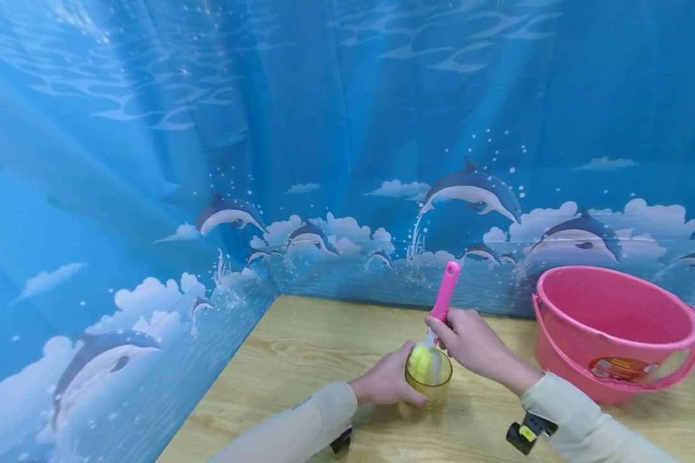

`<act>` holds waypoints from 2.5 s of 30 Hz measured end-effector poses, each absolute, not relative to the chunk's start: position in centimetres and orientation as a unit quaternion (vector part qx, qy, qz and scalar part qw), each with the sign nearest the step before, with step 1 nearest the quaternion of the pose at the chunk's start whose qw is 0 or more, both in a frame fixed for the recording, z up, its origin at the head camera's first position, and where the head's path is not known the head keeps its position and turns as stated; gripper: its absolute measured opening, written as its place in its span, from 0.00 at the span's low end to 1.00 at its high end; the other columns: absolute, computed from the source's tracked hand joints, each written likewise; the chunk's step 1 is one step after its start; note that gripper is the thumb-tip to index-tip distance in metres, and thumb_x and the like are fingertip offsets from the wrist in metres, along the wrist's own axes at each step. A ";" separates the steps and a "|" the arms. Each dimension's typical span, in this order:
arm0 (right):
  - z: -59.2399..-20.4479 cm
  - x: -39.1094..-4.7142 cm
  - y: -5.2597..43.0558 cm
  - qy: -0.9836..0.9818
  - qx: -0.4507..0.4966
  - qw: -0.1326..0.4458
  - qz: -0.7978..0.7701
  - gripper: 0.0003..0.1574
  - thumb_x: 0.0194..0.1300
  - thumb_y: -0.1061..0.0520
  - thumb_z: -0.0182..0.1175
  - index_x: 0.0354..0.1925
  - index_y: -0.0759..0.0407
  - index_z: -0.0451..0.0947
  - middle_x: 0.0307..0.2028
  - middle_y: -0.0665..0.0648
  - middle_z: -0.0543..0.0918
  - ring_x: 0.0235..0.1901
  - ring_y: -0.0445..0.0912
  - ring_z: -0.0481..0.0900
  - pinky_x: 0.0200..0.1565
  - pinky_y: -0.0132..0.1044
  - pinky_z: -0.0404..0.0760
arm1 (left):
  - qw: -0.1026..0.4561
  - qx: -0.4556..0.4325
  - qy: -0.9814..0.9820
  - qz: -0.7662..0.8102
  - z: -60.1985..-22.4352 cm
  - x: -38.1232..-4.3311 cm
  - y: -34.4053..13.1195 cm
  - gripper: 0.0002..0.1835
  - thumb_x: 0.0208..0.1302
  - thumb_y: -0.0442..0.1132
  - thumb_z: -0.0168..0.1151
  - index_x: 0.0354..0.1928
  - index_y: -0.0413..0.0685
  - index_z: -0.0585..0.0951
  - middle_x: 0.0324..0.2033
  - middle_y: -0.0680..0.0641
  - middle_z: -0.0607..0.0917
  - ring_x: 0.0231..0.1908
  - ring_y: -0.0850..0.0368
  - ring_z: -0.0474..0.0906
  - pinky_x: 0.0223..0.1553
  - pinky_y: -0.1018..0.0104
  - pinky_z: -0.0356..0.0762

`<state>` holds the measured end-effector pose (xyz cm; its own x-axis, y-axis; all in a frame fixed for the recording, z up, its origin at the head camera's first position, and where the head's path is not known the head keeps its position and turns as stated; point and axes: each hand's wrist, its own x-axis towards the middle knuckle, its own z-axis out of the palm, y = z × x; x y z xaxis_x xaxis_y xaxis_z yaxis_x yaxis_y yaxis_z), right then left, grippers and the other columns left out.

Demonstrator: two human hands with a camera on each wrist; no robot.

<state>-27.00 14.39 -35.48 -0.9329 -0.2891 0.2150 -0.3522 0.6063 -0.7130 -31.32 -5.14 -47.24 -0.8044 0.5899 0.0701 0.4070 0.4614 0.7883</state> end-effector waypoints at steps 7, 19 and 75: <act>-35.6 -26.9 14.4 -0.910 0.209 0.081 0.349 0.17 0.78 0.50 0.52 0.38 0.58 0.81 0.17 0.48 0.73 0.13 0.38 0.62 0.15 0.30 0.62 | 0.114 0.290 0.847 0.430 -47.2 -31.3 -5.1 0.39 0.42 0.40 0.83 0.56 0.59 0.70 0.43 0.62 0.80 0.43 0.70 0.77 0.52 0.72 0.75; -35.5 -26.9 14.4 -0.922 0.239 0.065 0.298 0.16 0.77 0.52 0.53 0.33 0.54 0.80 0.18 0.46 0.73 0.14 0.37 0.62 0.16 0.29 0.62 | 0.119 0.289 0.848 0.427 -47.1 -31.5 -5.2 0.43 0.44 0.43 0.83 0.62 0.62 0.69 0.49 0.64 0.80 0.49 0.70 0.76 0.54 0.71 0.74; -37.0 -27.1 14.4 -0.895 0.172 0.023 0.410 0.17 0.77 0.51 0.52 0.35 0.59 0.80 0.17 0.52 0.75 0.14 0.40 0.64 0.15 0.27 0.63 | 0.112 0.265 0.862 0.417 -47.2 -30.9 -4.9 0.45 0.42 0.43 0.84 0.63 0.62 0.69 0.47 0.63 0.80 0.46 0.71 0.76 0.54 0.72 0.74</act>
